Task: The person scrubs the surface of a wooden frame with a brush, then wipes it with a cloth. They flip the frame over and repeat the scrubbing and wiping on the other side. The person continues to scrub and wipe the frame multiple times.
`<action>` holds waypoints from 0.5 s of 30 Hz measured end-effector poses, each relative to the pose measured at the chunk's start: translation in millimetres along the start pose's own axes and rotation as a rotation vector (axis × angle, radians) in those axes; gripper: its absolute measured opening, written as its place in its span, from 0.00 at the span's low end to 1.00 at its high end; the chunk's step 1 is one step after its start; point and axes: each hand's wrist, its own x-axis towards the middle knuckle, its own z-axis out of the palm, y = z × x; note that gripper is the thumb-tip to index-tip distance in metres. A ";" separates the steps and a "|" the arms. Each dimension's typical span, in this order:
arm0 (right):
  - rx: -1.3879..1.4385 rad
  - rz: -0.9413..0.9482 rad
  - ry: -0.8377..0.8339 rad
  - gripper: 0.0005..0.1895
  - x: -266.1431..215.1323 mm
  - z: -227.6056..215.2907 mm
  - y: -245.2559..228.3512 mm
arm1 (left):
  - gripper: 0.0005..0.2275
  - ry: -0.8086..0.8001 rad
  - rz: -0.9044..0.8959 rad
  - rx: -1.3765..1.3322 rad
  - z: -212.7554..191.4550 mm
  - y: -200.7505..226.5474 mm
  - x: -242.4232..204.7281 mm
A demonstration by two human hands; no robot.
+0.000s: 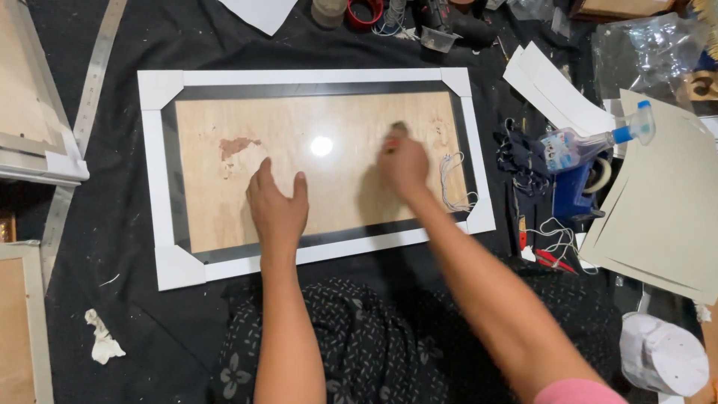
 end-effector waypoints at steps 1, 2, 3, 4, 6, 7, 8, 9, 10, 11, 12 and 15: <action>0.025 -0.053 -0.114 0.13 -16.8 17.1 -42.0 | 0.27 0.035 -0.022 0.073 5.2 -10.3 4.5; 0.055 -0.108 -0.231 0.12 -34.1 32.5 -92.9 | 0.26 0.073 -0.045 0.151 9.3 -21.5 9.1; 0.063 -0.109 -0.238 0.12 -45.4 33.8 -116.3 | 0.26 0.076 -0.047 0.160 11.7 -13.3 10.0; 0.212 -0.146 -0.301 0.13 -56.6 34.8 -140.3 | 0.32 0.028 -0.086 0.198 13.9 -5.1 11.5; 0.370 -0.180 -0.371 0.14 -71.1 28.4 -178.7 | 0.39 -0.017 -0.128 0.245 14.7 -4.4 19.7; 0.591 -0.229 -0.457 0.16 -74.5 21.3 -192.9 | 0.35 0.027 -0.118 0.292 12.9 -12.0 26.1; 0.809 -0.272 -0.538 0.18 -77.6 13.3 -205.1 | 0.32 0.067 -0.108 0.336 12.7 -18.9 31.5; 0.813 -0.267 -0.541 0.18 -62.1 18.2 -188.1 | 0.32 0.063 -0.110 0.343 19.6 -24.9 24.1; 0.814 -0.283 -0.510 0.17 -46.4 23.1 -171.7 | 0.39 0.207 -0.027 0.320 26.1 -30.7 17.3; 0.814 -0.300 -0.479 0.16 -31.6 28.2 -155.6 | 0.47 0.349 0.058 0.295 31.8 -37.0 10.1; 0.814 -0.290 -0.477 0.16 -9.0 28.1 -123.5 | 0.47 0.340 0.059 0.297 37.6 -30.5 9.2; 0.760 -0.262 -0.282 0.13 51.9 8.8 -22.8 | 0.44 0.234 -0.013 0.217 54.2 -15.3 3.7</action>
